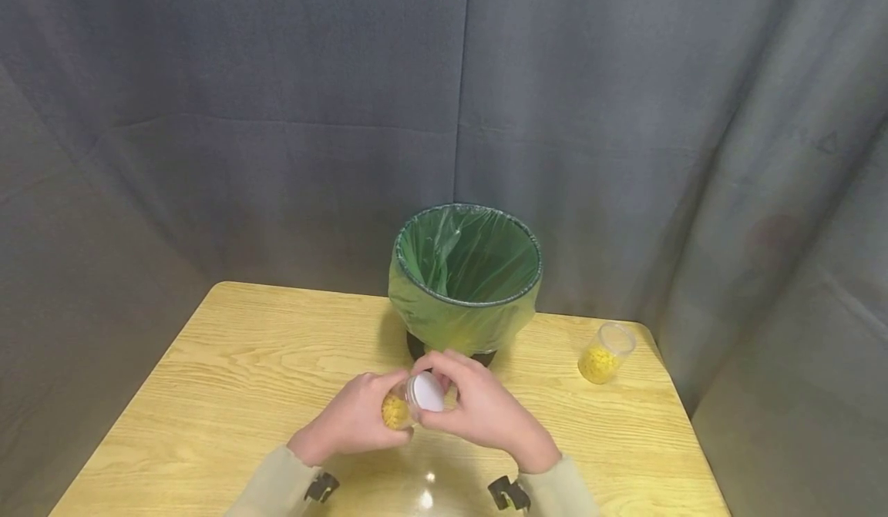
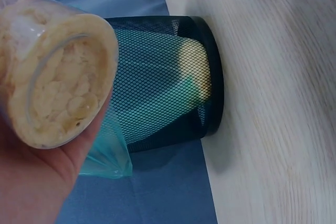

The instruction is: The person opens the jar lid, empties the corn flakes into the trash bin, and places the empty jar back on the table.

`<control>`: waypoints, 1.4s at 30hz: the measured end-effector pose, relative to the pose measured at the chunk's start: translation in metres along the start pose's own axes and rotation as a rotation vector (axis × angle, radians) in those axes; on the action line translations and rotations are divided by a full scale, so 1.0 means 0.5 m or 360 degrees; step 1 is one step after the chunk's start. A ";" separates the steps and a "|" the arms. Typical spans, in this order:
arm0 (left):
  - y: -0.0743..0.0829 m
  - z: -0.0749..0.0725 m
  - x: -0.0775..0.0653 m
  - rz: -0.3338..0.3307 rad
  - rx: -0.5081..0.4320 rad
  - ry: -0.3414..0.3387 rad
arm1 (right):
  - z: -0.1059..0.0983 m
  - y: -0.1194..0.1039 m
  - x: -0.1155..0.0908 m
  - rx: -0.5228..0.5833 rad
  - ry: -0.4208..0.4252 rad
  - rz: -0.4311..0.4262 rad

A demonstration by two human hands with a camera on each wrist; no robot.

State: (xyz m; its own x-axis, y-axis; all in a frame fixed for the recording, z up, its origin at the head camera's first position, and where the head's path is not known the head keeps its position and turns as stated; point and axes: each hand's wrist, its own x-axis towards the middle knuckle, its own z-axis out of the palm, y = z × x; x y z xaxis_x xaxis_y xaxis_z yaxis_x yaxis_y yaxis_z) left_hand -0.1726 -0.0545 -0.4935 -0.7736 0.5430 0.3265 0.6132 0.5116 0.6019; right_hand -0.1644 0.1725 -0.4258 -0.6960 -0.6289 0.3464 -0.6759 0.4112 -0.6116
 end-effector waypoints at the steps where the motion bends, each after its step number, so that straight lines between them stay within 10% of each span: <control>1: 0.000 0.001 0.000 -0.0001 -0.0005 -0.0003 | -0.001 -0.001 -0.001 -0.0009 -0.0004 -0.0004; 13: 0.001 0.004 -0.003 -0.0020 -0.0060 -0.0054 | 0.003 -0.011 0.000 -0.0214 0.0012 0.0367; 21: 0.001 0.005 -0.003 -0.0030 -0.0024 -0.0070 | 0.015 -0.014 0.001 -0.0324 0.0031 0.0336; 35: 0.000 0.004 -0.004 -0.0035 -0.0034 -0.0075 | -0.008 -0.006 -0.007 0.0041 -0.0132 0.0066; 42: -0.003 0.006 -0.003 -0.0013 -0.0025 -0.0048 | -0.008 -0.012 -0.007 0.0002 -0.0103 0.0224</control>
State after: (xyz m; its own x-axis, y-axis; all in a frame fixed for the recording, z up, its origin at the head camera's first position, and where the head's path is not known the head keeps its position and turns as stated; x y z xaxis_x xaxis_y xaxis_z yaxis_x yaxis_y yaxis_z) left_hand -0.1719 -0.0542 -0.4970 -0.7733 0.5589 0.2993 0.6039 0.5057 0.6160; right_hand -0.1588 0.1749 -0.4203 -0.7667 -0.6065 0.2105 -0.5726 0.4976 -0.6516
